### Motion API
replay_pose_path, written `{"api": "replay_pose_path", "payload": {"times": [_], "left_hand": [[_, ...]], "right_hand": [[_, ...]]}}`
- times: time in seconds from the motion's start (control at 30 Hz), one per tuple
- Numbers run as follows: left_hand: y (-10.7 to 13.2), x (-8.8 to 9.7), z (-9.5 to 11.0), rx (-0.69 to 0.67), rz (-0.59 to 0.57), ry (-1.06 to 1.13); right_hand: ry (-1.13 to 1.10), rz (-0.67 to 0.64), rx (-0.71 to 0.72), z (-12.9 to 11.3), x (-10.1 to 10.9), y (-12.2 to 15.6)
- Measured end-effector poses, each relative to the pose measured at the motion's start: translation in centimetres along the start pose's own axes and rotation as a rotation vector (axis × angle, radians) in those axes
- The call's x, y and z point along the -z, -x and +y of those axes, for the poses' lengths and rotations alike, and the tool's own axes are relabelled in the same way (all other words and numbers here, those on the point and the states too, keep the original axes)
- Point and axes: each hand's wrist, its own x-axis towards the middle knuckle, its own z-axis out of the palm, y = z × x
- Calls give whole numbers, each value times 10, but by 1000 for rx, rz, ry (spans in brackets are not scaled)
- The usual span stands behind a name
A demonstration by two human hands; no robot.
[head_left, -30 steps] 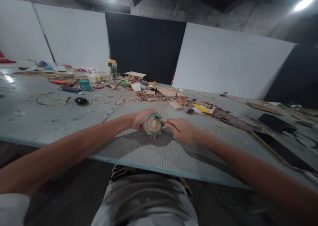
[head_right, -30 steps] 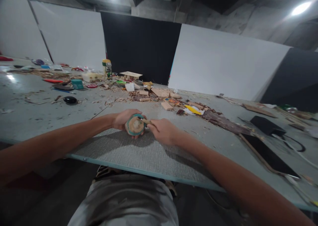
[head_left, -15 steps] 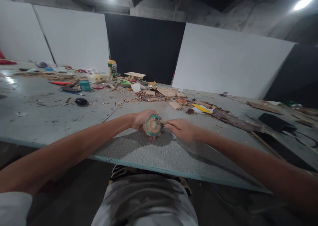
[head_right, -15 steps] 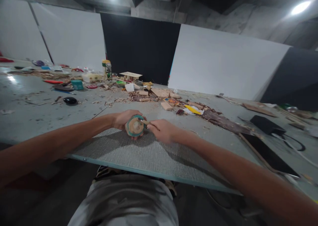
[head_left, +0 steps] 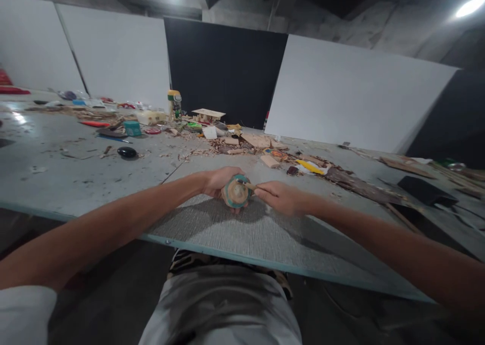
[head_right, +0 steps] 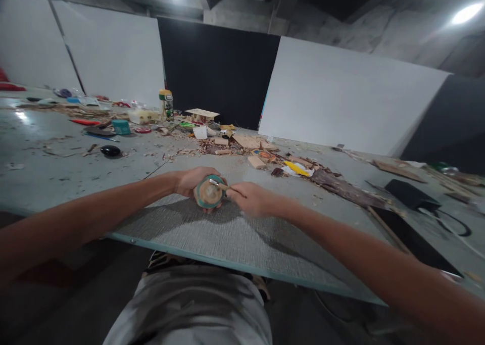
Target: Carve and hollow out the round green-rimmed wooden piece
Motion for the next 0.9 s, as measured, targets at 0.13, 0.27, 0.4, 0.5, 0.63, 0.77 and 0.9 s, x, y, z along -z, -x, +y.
{"api": "replay_pose_path", "payload": {"times": [0.13,0.27,0.4,0.5,0.63,0.77,0.9], "left_hand": [[-4,3,0,22,-79,51],[-6,11,2,-37,28,37],[-2,24,4,-471,522,-386],[-1,38,1,-515,700,-1006],[-8,47,-4,-548,717,-988],[-12,35,2,-612,773,-482],[-8,11,9,-501,487,167]], "right_hand": [[76,60,53,-2,-5,5],[184,105,104,-9,-1,13],[276,221,-69,-2,15,12],[363,252,-111,7,27,4],[386,270,-135,13,29,-10],[303,338,-183,10,11,-14],[142,332,-179,-2,-10,-7]]}}
